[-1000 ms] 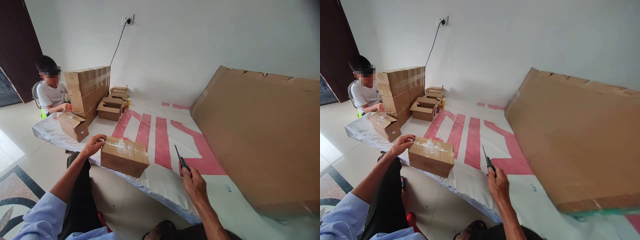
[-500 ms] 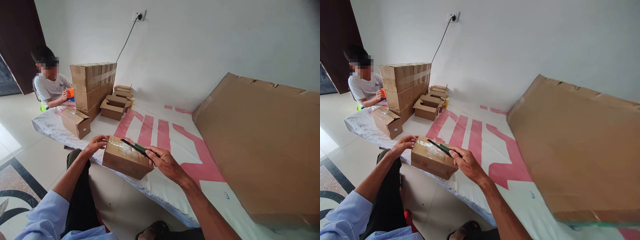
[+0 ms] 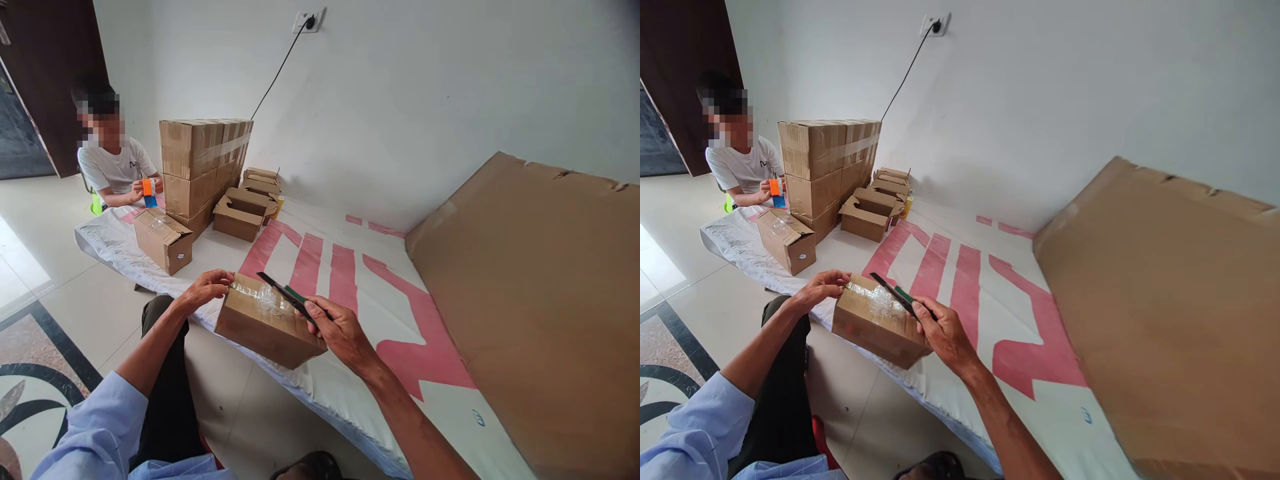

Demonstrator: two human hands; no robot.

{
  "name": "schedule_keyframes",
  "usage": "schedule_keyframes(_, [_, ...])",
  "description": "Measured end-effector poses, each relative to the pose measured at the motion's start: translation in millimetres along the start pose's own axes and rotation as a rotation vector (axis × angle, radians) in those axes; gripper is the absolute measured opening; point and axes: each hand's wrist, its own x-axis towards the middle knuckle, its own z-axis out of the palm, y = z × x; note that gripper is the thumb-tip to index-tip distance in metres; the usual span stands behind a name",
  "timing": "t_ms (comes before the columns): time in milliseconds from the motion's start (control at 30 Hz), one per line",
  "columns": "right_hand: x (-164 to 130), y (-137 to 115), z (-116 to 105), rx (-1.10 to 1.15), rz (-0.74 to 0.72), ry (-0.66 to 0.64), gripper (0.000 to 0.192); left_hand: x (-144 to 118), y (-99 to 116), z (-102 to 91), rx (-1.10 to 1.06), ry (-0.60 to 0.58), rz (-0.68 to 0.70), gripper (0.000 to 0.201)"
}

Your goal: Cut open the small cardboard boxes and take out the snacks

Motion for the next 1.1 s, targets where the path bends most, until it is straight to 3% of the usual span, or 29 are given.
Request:
schedule_keyframes(367, [-17, 9, 11, 0.117, -0.05, 0.236, 0.059, 5, 11, -2.1, -0.038, -0.07, -0.03, 0.039])
schedule_keyframes(700, [-16, 16, 13, 0.104, -0.051, 0.26, 0.057, 12, 18, -0.3, 0.053, -0.013, -0.093, 0.041])
schedule_keyframes(900, [-11, 8, 3, -0.017, -0.089, 0.178, 0.051, 8, 5, -11.3, 0.07, -0.063, -0.032, 0.042])
schedule_keyframes(1100, [1, -26, -12, -0.233, -0.229, -0.12, 0.039, 0, -1, -11.9, 0.038, -0.101, 0.028, 0.037])
